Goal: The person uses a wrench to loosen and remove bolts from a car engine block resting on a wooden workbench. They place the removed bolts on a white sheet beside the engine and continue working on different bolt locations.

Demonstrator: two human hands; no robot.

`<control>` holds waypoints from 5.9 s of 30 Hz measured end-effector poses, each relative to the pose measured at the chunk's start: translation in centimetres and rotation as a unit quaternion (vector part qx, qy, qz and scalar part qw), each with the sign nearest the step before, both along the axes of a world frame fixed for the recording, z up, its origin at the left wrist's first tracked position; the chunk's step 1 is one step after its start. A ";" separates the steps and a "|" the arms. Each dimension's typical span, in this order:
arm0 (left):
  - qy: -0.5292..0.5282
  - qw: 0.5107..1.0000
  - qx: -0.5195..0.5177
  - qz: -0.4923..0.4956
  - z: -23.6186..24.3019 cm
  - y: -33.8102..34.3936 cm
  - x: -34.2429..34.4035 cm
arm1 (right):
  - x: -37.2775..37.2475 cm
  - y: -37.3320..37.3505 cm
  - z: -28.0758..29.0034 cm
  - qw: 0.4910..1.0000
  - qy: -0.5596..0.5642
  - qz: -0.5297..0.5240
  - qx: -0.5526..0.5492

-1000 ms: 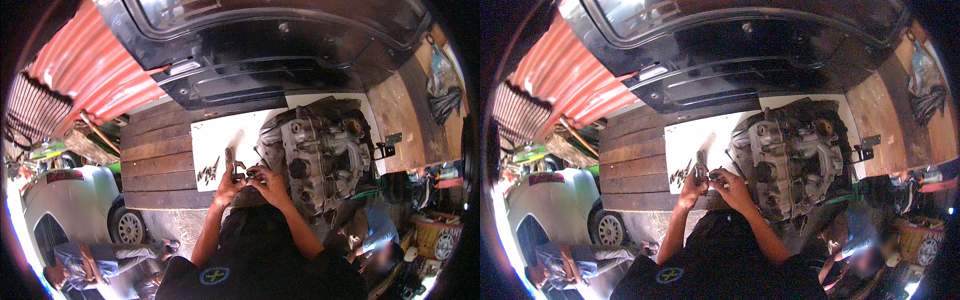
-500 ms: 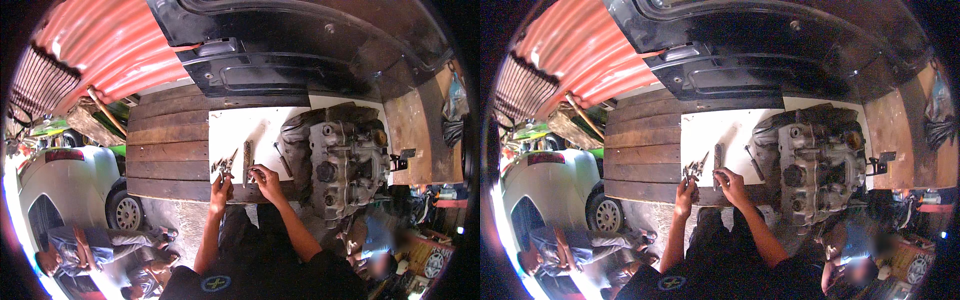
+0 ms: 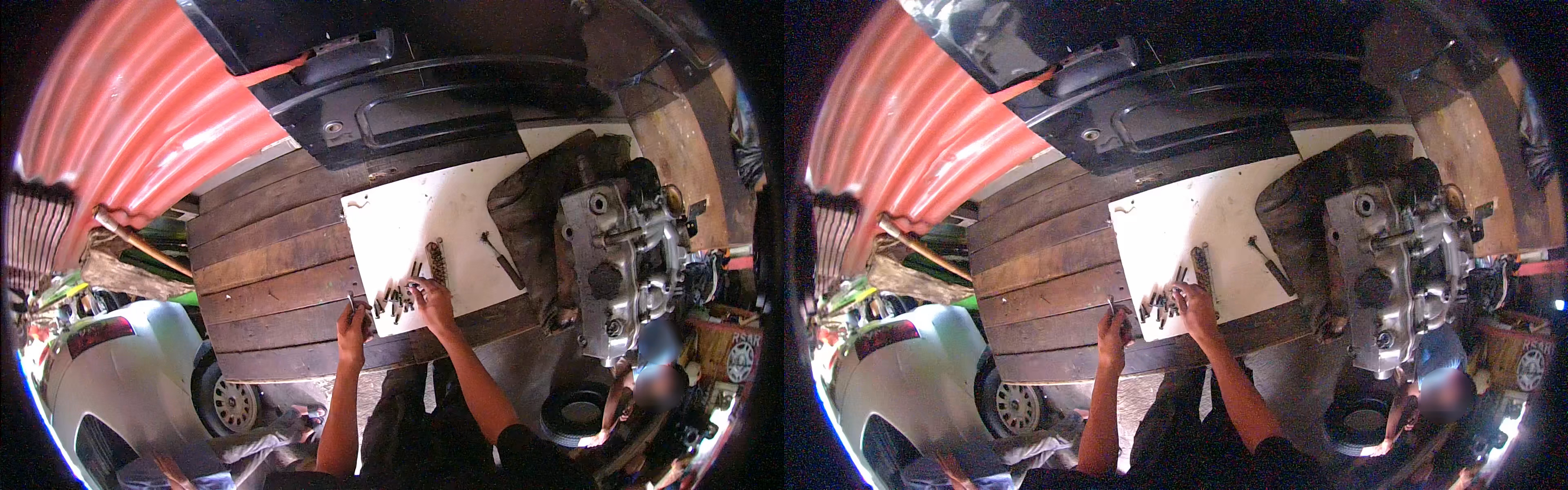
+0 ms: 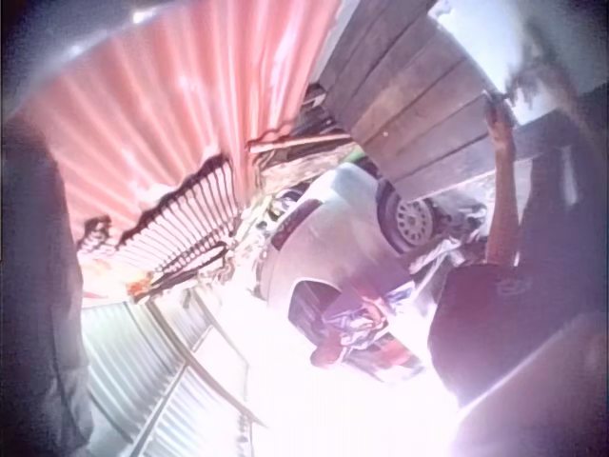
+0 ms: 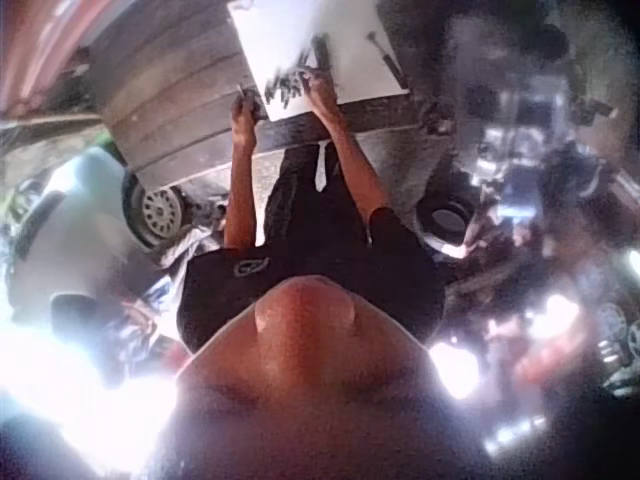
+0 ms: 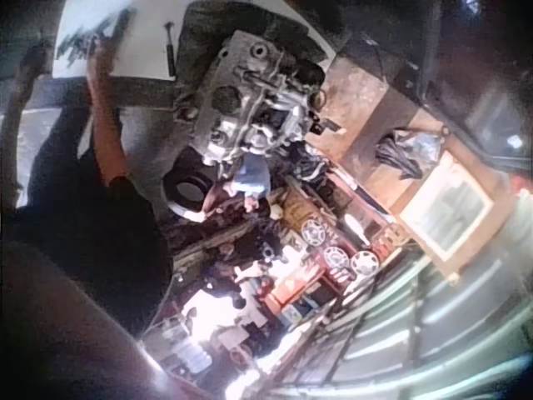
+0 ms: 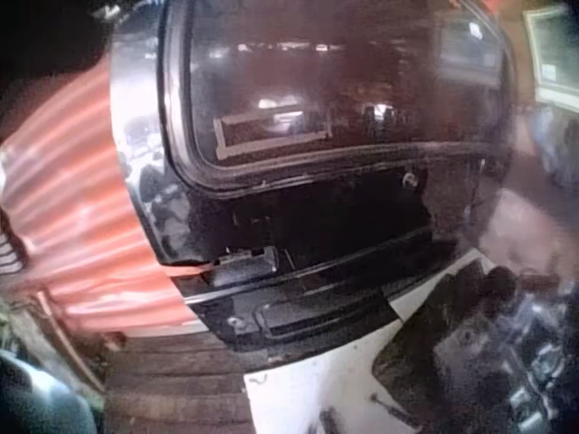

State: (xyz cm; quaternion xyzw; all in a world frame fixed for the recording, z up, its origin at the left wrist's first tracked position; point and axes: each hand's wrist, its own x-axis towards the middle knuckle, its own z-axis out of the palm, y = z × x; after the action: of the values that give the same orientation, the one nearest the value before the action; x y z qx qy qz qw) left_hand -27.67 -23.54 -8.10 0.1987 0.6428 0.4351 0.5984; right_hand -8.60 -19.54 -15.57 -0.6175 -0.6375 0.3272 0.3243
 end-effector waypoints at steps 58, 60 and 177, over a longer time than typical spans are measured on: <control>0.020 0.971 0.197 -0.133 14.9 -7.2 37.9 | 36.8 -11.4 23.3 0.984 0.090 -0.031 0.147; 0.007 0.958 0.271 -0.092 13.1 -6.8 38.4 | 36.6 -11.5 23.8 0.981 0.104 -0.025 0.159; -0.181 0.966 0.019 -0.184 9.8 -3.9 27.4 | 25.4 -11.9 23.1 0.971 0.029 -0.236 0.038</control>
State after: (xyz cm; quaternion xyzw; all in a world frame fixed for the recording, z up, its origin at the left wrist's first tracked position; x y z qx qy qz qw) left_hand -0.24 -27.48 1.74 0.2431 0.4678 0.3578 0.7707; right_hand 16.82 -31.45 7.49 -0.7278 -0.4764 0.2346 0.4339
